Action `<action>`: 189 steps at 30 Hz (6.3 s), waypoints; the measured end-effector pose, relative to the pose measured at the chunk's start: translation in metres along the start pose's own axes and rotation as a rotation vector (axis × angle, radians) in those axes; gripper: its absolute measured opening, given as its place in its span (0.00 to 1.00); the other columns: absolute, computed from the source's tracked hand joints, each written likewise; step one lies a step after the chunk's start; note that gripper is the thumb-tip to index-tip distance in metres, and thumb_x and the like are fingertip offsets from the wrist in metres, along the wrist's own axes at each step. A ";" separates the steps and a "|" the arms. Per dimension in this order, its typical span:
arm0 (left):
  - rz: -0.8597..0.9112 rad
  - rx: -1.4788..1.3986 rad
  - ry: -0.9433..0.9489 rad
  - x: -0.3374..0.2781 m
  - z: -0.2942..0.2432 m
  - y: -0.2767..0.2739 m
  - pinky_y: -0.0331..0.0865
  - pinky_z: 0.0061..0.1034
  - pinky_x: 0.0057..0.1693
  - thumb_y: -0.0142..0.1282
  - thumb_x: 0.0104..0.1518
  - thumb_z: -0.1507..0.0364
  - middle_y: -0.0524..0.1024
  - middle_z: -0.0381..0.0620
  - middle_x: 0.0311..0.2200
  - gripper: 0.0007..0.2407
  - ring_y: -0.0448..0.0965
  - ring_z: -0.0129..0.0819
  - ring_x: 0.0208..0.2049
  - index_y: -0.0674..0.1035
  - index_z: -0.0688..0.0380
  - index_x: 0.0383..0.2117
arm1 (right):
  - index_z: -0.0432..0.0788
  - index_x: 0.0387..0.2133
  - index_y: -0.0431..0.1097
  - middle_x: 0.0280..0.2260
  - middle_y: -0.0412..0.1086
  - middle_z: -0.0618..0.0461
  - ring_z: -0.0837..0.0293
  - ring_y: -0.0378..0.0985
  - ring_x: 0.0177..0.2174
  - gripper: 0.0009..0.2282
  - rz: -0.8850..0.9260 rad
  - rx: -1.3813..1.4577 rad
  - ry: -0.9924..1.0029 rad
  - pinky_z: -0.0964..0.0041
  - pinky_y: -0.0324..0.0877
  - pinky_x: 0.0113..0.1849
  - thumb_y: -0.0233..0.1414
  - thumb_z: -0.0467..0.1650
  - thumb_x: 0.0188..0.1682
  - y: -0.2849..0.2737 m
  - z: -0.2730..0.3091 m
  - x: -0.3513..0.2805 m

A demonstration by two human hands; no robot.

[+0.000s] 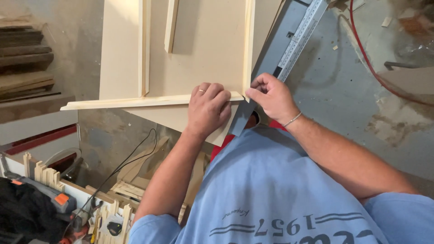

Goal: Assembling a wooden frame by applying glue to wooden strips, aligning them, and securing the joints with a pneumatic nail gun.

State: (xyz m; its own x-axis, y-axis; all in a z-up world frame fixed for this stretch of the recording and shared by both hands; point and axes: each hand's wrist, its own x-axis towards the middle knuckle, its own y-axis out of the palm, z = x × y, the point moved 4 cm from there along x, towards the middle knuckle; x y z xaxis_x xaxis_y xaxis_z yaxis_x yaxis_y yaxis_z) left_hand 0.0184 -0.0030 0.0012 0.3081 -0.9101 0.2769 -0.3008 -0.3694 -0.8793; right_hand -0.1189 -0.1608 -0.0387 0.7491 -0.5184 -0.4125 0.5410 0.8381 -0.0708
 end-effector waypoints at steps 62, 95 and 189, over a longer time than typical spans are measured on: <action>0.355 0.001 0.223 0.030 0.003 0.011 0.56 0.44 0.70 0.51 0.60 0.55 0.65 0.44 0.67 0.23 0.62 0.42 0.69 0.74 0.47 0.60 | 0.43 0.37 0.72 0.22 0.74 0.57 0.71 0.72 0.23 0.06 0.007 0.091 -0.080 0.79 0.65 0.25 0.61 0.30 0.53 0.005 -0.030 -0.001; 0.274 -0.054 0.213 0.032 0.000 0.008 0.56 0.46 0.70 0.57 0.59 0.53 0.69 0.40 0.65 0.26 0.65 0.44 0.67 0.71 0.40 0.65 | 0.49 0.24 0.61 0.23 0.57 0.58 0.55 0.72 0.28 0.14 -0.101 -1.017 -0.969 0.62 0.68 0.27 0.49 0.39 0.59 0.005 -0.018 -0.023; 0.335 -0.007 0.288 0.042 -0.006 -0.007 0.60 0.47 0.67 0.48 0.66 0.55 0.71 0.48 0.63 0.21 0.67 0.49 0.66 0.74 0.49 0.62 | 0.43 0.18 0.73 0.22 0.73 0.56 0.60 0.75 0.26 0.16 -0.318 -0.493 0.219 0.63 0.68 0.40 0.51 0.33 0.58 -0.207 0.052 -0.075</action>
State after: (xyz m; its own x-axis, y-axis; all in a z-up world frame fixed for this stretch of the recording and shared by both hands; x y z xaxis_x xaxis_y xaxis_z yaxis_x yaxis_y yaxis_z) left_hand 0.0279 -0.0400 0.0216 -0.0714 -0.9946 0.0748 -0.3478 -0.0454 -0.9365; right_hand -0.2671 -0.3046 0.0545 0.4565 -0.7523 -0.4750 0.4454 0.6554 -0.6099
